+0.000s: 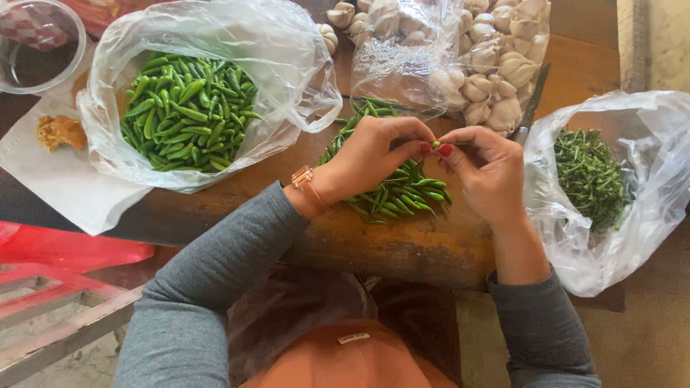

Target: The person picks up chili peppers from one bag and removes their stems by hand, then places the stemmed peppers into another bag on a wooden table.

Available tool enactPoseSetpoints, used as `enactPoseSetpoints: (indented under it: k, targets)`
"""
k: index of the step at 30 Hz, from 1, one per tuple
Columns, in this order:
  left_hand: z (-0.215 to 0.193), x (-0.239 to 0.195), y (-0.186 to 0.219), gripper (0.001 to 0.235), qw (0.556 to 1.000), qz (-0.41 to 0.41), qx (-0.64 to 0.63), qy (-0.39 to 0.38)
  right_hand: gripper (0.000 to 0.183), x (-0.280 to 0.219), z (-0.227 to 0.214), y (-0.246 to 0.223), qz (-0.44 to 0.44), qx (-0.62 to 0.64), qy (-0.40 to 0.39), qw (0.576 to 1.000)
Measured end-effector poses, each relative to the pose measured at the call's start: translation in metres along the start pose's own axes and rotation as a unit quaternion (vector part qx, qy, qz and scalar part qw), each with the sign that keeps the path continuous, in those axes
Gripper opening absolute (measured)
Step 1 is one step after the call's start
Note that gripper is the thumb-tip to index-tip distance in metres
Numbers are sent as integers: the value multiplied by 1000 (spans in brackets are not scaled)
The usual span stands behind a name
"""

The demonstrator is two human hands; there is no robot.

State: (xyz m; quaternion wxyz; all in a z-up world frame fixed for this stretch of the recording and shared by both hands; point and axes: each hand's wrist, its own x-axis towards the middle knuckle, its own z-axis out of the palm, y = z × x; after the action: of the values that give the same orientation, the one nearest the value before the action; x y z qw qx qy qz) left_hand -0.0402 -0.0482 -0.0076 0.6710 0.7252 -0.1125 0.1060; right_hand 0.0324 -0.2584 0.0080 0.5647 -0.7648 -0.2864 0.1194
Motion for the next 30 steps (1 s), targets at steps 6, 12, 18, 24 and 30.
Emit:
enactPoseSetpoints:
  k: [6, 12, 18, 24, 30]
  targets:
    - [2, 2, -17, 12, 997, -19, -69, -42, 8, 3, -9, 10, 71, 262, -34, 962]
    - [3, 4, -25, 12, 986, -18, -163, 25, 11, 6, -2, 15, 78, 292, -17, 953]
    - [5, 1, -13, 14, 997, 11, -46, 64, 16, 6, 9, 21, 103, 209, -57, 971]
    - [7, 3, -23, 14, 988, 36, -127, 77, 10, 8, 11, 25, 72, 163, -57, 982]
    - [10, 5, -28, 9, 989, -46, -128, 49, 10, 2, 13, 11, 25, 136, 30, 990]
